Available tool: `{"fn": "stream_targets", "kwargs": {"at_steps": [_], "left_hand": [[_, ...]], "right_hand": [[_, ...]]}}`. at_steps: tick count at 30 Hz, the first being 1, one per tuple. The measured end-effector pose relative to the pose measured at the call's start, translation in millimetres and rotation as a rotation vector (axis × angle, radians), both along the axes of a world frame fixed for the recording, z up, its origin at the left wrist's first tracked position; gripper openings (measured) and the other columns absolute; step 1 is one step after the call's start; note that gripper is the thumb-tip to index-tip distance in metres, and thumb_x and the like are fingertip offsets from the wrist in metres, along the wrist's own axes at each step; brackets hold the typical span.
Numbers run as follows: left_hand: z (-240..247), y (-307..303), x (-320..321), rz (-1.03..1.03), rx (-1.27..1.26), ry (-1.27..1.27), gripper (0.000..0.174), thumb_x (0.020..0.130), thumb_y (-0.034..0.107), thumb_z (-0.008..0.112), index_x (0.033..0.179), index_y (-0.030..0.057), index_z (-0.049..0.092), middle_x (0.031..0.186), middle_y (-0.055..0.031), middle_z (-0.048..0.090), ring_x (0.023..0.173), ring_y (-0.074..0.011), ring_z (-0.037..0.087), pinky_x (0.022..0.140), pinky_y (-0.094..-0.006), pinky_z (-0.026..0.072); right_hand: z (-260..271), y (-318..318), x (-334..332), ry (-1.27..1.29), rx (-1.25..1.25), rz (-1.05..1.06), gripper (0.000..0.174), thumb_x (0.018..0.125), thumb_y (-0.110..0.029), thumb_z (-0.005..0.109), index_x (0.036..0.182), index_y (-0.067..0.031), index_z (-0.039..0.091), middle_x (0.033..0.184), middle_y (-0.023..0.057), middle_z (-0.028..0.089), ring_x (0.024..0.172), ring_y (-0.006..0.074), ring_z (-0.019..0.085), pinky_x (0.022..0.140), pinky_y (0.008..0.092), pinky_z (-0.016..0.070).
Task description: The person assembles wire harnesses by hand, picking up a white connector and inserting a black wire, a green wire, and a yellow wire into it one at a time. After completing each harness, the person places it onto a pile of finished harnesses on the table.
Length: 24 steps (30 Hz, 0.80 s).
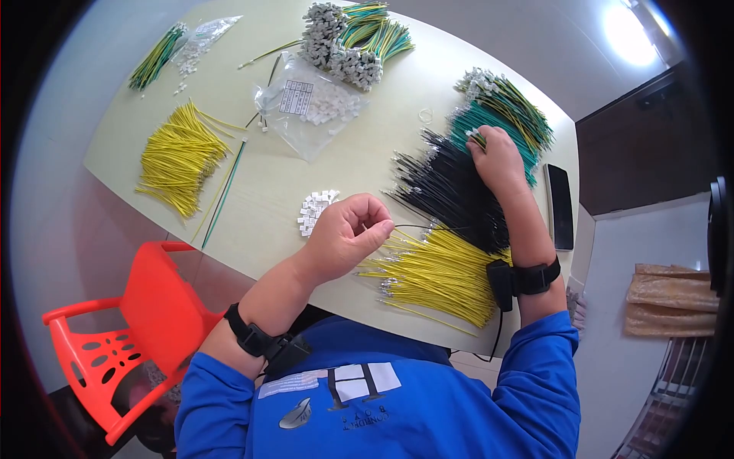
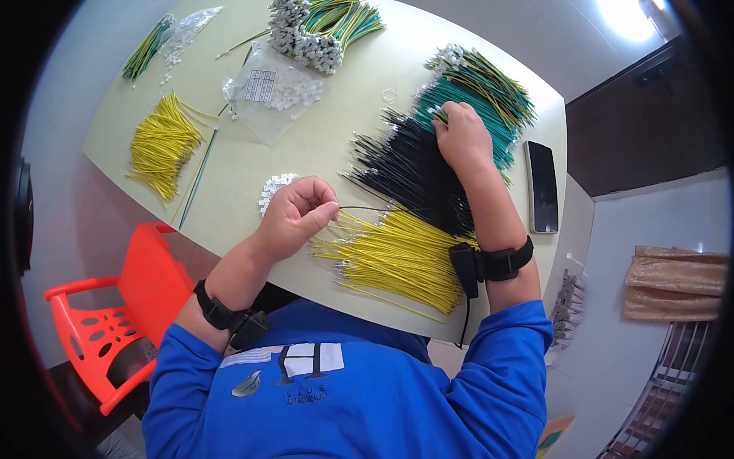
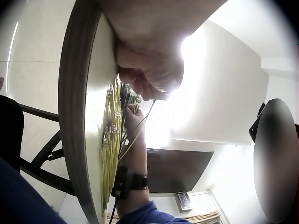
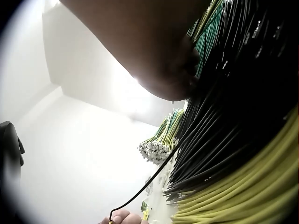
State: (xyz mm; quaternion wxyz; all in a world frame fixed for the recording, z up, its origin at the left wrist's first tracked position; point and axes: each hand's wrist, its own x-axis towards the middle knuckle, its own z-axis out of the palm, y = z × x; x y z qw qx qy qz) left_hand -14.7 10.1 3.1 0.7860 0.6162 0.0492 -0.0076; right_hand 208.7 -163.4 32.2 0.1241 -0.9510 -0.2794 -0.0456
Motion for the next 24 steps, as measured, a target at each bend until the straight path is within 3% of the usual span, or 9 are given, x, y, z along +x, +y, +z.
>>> {"fn": "stream_targets", "kwargs": {"at_steps": [5,10,12,15,24], "left_hand": [[-1.5,0.3,1.1,-0.002,0.024,-0.019,0.006,0.089,0.007,0.057,0.089,0.0027,0.054,0.08,0.0011,0.056,0.072,-0.0027,0.05,0.064,-0.0171,0.0405],[-1.0,-0.6,2.0,0.007,0.065,-0.038,0.007,0.089,0.007,0.059,0.089,0.0025,0.055,0.08,0.001,0.056,0.071,-0.0026,0.05,0.064,-0.0167,0.0403],[-1.4,-0.6,2.2,0.014,0.073,-0.032,0.007,0.089,0.008,0.059,0.089,0.0025,0.055,0.08,0.0013,0.056,0.071,-0.0025,0.05,0.064,-0.0166,0.0402],[-2.6,-1.1,2.9,0.025,0.087,-0.021,0.007,0.089,0.008,0.06,0.089,0.0026,0.055,0.08,0.0018,0.055,0.071,-0.0023,0.049,0.063,-0.0165,0.0399],[-4.7,-1.7,3.0,0.051,0.076,-0.094,0.006,0.089,0.008,0.059,0.09,0.003,0.056,0.079,0.0036,0.053,0.071,-0.0018,0.047,0.063,-0.0163,0.039]], "right_hand": [[-3.4,-2.6,0.6,-0.098,0.151,0.086,0.02,0.082,-0.012,0.062,0.098,-0.0023,0.058,0.095,0.0143,0.061,0.088,0.0323,0.058,0.075,0.0376,0.0459],[22.9,-4.3,-23.6,0.003,0.283,0.136,0.016,0.083,-0.007,0.059,0.098,-0.0044,0.058,0.087,0.0116,0.062,0.08,0.0296,0.06,0.07,0.0336,0.0467],[31.4,-3.7,-43.2,-0.039,0.414,0.379,0.012,0.081,-0.005,0.06,0.093,-0.006,0.061,0.079,0.0089,0.063,0.072,0.0247,0.061,0.066,0.03,0.0467],[43.0,-1.0,-77.4,0.097,0.431,0.407,0.008,0.079,-0.004,0.063,0.087,-0.0044,0.062,0.077,0.0084,0.063,0.07,0.0194,0.061,0.064,0.0285,0.0466],[31.2,-1.0,-118.2,0.285,0.451,0.484,0.007,0.076,-0.005,0.066,0.082,-0.0026,0.063,0.071,0.0078,0.061,0.064,0.0172,0.057,0.059,0.0272,0.0443]]}}
